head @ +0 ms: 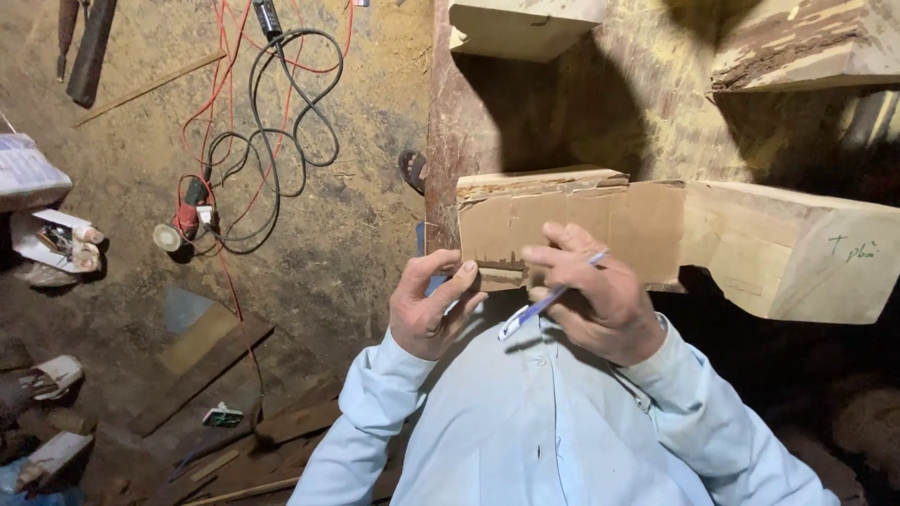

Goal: The person uses a pen and cardboard templates to mark lines and shapes onto wooden blocks in a workshop.

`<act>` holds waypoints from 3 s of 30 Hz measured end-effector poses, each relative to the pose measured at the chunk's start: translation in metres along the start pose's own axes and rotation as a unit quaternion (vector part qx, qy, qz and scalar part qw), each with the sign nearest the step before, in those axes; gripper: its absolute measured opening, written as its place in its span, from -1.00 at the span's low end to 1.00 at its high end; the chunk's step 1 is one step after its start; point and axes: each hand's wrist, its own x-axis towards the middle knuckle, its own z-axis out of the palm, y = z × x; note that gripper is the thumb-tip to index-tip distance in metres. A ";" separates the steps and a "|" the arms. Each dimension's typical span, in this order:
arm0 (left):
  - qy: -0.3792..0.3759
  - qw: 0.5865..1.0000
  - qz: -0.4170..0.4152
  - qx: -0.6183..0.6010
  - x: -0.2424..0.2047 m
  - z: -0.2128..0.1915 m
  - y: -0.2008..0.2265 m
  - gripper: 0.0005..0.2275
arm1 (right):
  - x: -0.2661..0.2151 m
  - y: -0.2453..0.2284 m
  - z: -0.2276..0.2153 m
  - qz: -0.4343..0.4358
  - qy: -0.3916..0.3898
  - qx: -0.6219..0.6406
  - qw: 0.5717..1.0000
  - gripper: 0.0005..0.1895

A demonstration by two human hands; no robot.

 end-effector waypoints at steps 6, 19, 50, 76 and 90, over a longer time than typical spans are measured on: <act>-0.032 0.999 -0.020 -0.018 -0.004 -0.013 -0.011 -0.65 | -0.014 0.037 0.010 -0.150 -0.062 -0.191 0.968 -0.66; 0.003 0.990 0.010 -0.137 -0.005 0.001 -0.036 -0.75 | -0.021 0.038 0.014 -0.165 -0.052 -0.295 0.940 -0.65; 0.008 0.995 0.036 -0.095 -0.016 0.013 -0.045 -0.78 | -0.030 0.024 -0.018 -0.012 -0.005 -0.353 0.936 -0.46; 0.030 0.993 0.059 -0.094 0.003 0.000 -0.033 -0.79 | -0.027 0.022 -0.015 -0.037 -0.007 -0.369 0.929 -0.52; 0.009 0.993 0.078 -0.093 0.004 0.001 -0.036 -0.76 | -0.022 0.020 -0.001 -0.094 -0.018 -0.371 0.924 -0.58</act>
